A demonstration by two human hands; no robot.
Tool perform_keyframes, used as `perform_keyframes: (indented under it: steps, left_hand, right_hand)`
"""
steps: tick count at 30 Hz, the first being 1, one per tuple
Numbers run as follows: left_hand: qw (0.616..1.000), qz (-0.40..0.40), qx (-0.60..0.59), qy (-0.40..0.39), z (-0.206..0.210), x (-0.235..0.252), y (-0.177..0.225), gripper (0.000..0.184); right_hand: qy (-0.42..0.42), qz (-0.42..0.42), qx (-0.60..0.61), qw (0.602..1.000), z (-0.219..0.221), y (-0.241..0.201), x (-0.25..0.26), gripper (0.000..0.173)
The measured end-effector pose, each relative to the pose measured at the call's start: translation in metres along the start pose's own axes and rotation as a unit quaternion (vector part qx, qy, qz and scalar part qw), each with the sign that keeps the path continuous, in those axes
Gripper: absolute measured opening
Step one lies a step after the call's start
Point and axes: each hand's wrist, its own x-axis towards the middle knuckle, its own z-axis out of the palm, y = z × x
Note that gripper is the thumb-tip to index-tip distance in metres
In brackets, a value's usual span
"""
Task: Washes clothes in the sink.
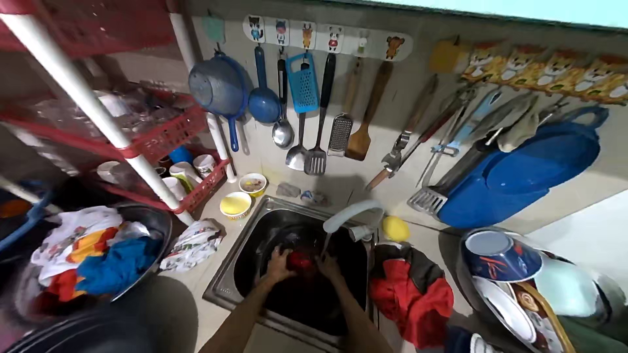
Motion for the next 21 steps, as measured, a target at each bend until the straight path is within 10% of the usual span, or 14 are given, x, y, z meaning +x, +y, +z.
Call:
perform_keyframes:
  steps: [6, 13, 21]
  left_hand:
    - [0.999, 0.030, 0.021, -0.038, 0.032, 0.032, -0.008, 0.123]
    - [0.982, -0.117, -0.151, -0.004, 0.054, 0.034, 0.006, 0.044]
    - [0.988, -0.108, -0.025, -0.104, 0.056, 0.044, 0.002, 0.060]
  right_hand:
    - [0.054, 0.023, 0.007, 0.998, 0.043, -0.014, 0.024, 0.062]
    - [0.038, -0.072, 0.007, 0.997, 0.067, -0.031, 0.002, 0.052]
    - [-0.039, -0.031, -0.038, 0.998, 0.069, -0.033, 0.007, 0.048]
